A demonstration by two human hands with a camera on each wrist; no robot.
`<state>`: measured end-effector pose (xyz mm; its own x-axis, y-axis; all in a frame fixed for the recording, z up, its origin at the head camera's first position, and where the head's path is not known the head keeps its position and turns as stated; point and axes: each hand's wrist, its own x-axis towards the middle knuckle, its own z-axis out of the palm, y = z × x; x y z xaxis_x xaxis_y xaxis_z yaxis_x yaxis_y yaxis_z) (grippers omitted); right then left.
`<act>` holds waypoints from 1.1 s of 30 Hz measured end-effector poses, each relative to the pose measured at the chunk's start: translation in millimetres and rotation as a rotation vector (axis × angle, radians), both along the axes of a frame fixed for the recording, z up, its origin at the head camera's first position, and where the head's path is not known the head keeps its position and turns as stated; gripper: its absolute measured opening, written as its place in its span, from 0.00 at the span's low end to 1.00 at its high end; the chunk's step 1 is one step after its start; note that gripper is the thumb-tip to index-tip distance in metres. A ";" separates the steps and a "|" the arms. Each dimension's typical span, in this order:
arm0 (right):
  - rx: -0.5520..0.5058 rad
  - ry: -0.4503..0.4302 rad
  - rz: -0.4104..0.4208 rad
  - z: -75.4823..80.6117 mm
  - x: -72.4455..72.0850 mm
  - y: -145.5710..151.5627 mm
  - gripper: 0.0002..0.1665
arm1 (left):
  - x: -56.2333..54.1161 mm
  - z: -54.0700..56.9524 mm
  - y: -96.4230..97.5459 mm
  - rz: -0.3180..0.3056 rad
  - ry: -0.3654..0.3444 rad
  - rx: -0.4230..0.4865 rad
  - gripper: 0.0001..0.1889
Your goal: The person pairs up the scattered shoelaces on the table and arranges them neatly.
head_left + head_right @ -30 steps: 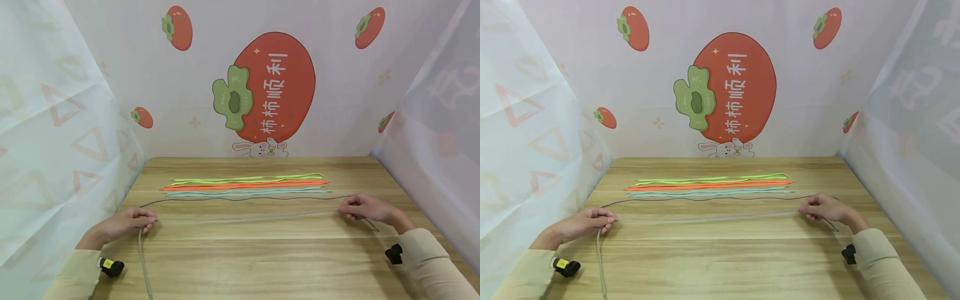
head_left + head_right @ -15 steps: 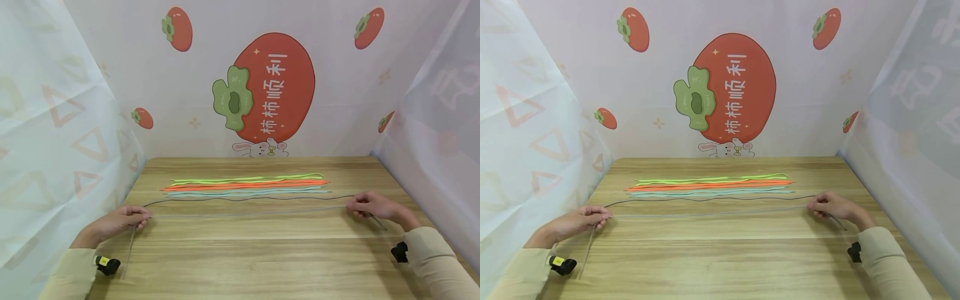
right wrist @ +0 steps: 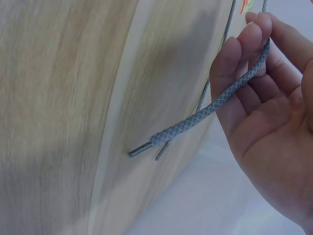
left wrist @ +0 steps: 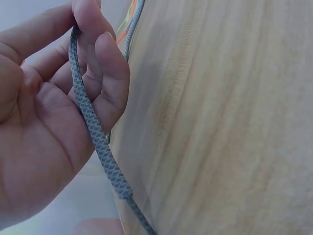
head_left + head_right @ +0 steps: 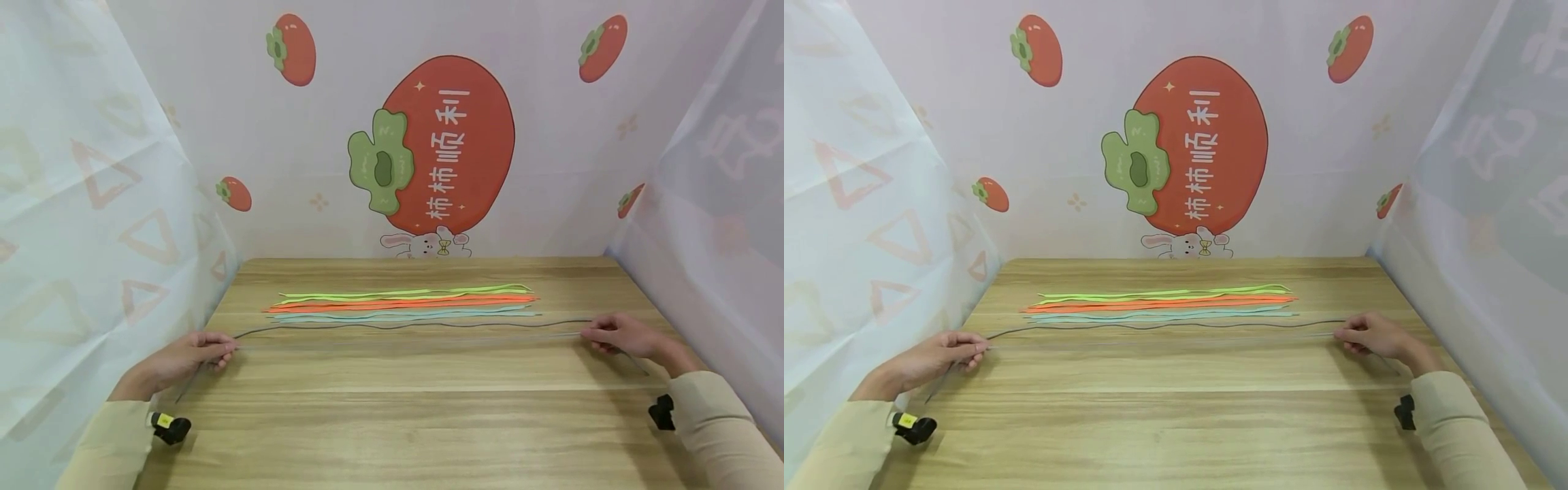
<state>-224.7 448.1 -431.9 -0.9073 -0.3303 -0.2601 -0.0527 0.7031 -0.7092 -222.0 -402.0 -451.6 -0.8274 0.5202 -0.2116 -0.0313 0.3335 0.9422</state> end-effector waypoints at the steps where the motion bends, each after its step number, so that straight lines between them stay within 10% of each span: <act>1: 0.009 0.008 -0.005 -0.4 0.0 0.7 0.20 | -0.8 0.4 -0.1 0.009 0.004 -0.010 0.20; 33: 0.114 0.158 -0.119 -4.0 -9.8 25.2 0.20 | -23.3 -3.8 1.6 0.263 0.080 -0.198 0.27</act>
<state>-234.5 473.2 -436.0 -0.9707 -0.1948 -0.1408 -0.0686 0.7861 -0.6143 -245.3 -400.4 -455.4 -0.9460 0.2420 -0.2157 -0.0688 0.5005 0.8630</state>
